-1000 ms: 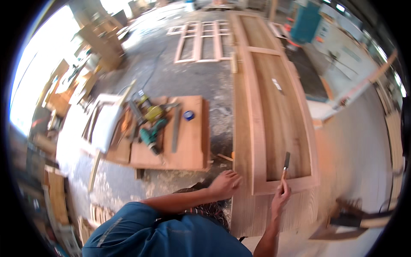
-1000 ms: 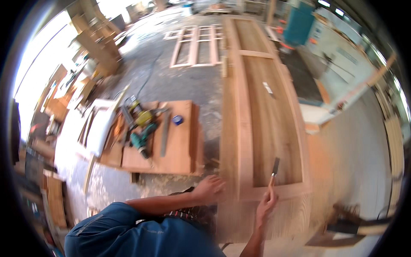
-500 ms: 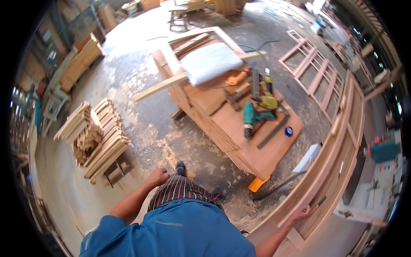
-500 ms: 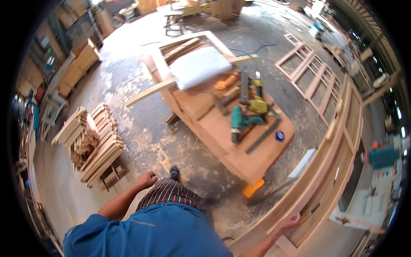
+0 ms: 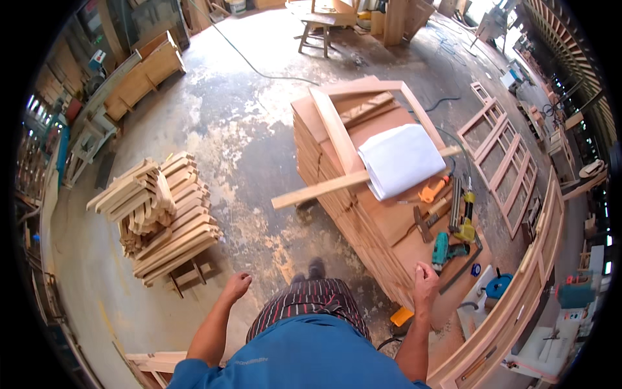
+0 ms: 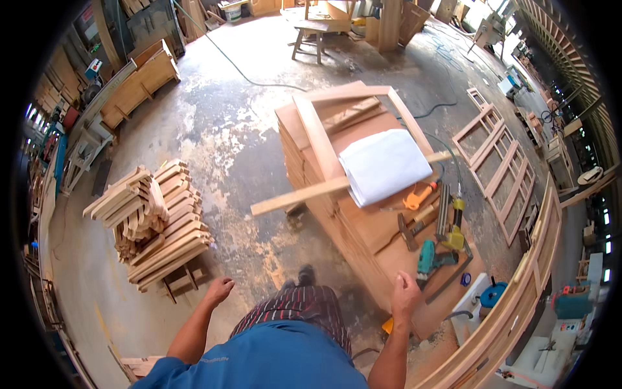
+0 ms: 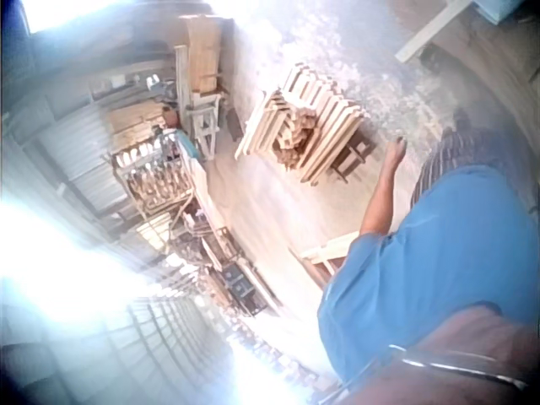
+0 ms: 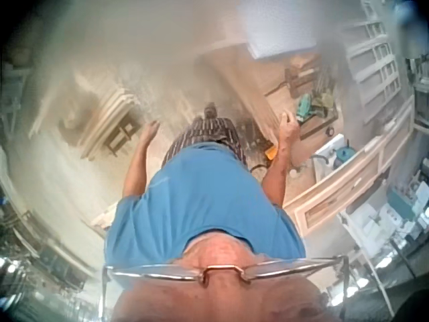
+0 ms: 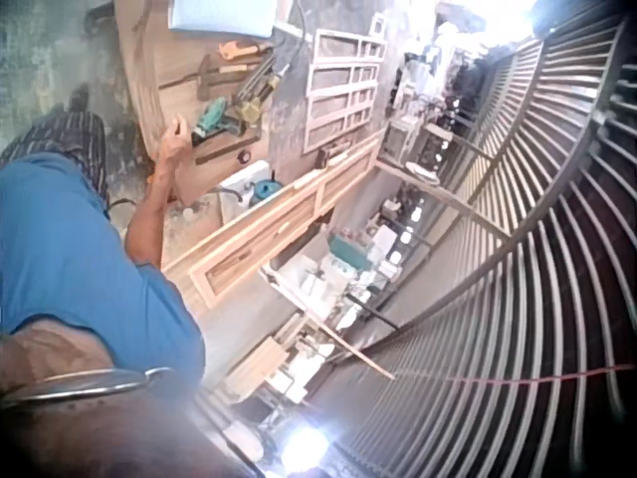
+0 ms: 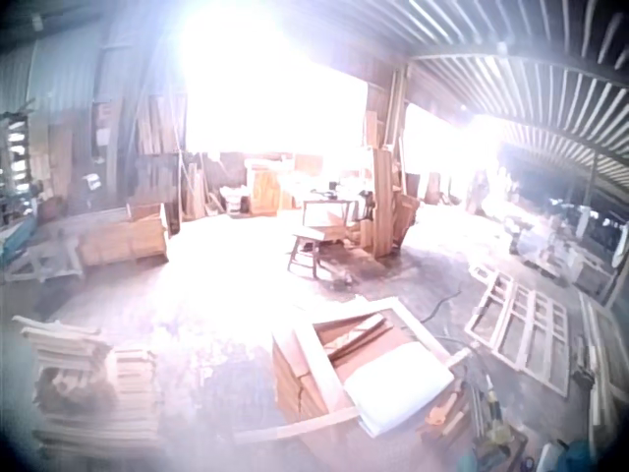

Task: The person assembles a wooden frame by using a chisel to refine joints, securing the wood with a pneumatic nail gun, and smoothing the surface with a sanding block.

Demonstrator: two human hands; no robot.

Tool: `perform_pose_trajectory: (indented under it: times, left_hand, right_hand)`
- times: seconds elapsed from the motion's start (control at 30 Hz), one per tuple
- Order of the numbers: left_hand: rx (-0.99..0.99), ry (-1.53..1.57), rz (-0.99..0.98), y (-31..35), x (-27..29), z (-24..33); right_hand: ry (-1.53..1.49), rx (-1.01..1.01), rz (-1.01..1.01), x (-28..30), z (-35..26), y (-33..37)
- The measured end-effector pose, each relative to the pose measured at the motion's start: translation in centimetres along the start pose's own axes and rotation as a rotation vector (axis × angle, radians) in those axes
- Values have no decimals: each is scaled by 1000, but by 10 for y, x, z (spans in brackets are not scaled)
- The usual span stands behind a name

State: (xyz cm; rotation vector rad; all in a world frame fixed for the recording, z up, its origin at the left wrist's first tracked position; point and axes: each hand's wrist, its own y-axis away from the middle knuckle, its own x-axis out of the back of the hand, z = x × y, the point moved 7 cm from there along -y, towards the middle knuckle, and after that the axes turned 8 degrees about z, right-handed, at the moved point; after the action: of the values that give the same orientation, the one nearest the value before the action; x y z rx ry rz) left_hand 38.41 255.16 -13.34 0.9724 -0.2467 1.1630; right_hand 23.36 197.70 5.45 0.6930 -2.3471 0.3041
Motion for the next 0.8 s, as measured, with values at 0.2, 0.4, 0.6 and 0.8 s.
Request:
perform_pose_trajectory:
  times: [0.2, 0.4, 0.6, 0.8]
  left_hand:
    - [200, 0, 265, 12, 82, -57]
    - [598, 24, -26, 52, 42, -195]
    - [229, 43, -123, -4, 78, -216]
    - [287, 50, 10, -186, 227, -201]
  right_hand:
    - [32, 344, -46, -129, -138, -73]
    - [-12, 667, -105, -257, -273, -96]
    - [250, 641, -85, -346, -283, -119]
    - [464, 469, -32, -373, -280, -125]
